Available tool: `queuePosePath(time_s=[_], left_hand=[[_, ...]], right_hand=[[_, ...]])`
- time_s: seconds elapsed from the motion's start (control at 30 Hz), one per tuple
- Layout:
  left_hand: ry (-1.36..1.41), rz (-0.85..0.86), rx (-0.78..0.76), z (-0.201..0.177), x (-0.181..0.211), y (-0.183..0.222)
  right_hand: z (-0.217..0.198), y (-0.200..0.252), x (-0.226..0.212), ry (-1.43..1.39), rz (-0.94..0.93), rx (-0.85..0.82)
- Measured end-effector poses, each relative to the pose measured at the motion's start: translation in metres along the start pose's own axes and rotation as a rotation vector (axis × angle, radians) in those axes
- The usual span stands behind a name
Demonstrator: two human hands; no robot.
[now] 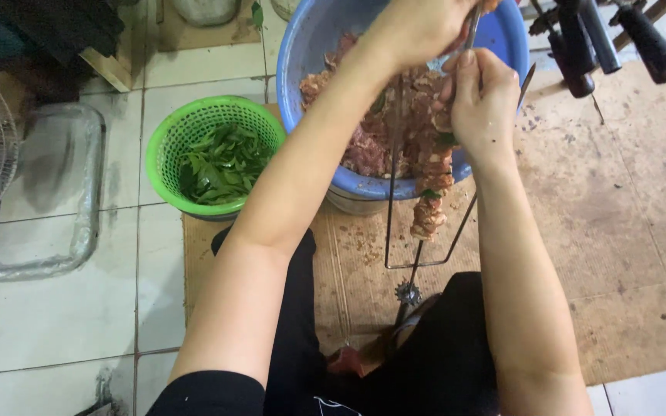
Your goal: The person sits on the floor and threads pieces of marinated meat, occasionally with green leaves, onto long metal skewers held across their lap. They take meat from a large blue basin, press it onto the skewer tip, and slide it down, filling multiple skewers.
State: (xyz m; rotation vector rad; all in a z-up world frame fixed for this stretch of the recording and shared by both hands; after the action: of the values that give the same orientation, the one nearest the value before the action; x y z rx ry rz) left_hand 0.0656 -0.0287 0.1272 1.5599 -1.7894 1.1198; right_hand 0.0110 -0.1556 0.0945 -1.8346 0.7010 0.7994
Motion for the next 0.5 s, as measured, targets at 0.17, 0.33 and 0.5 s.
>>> queuePosePath(time_s=[0.17,0.33,0.5], left_hand=[[0.534,0.271,-0.422,-0.001,-0.002,0.018],[0.604,0.224,-0.601,0.033,-0.063,0.003],[0.746,0.1,-0.3,0.026,-0.074,-0.022]], right_hand=[[-0.004,0.005,-0.008,-0.013,-0.115,-0.006],[-0.004,0.006,-0.013,-0.029,-0.109,-0.011],[-0.004,0.01,-0.013,-0.044,-0.064,-0.021]])
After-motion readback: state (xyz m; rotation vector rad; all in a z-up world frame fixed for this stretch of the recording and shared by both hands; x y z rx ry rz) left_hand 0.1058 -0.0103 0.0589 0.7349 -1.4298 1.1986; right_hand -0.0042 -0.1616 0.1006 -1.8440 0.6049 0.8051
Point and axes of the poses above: each hand's wrist, its own y-axis away from the middle knuckle, its own z-axis out of the palm, x = y × z, the point moved 8 cm from there along -y, towards the middle knuckle, and after that the axes turned 13 degrees about -z, right-handed, at the moved point
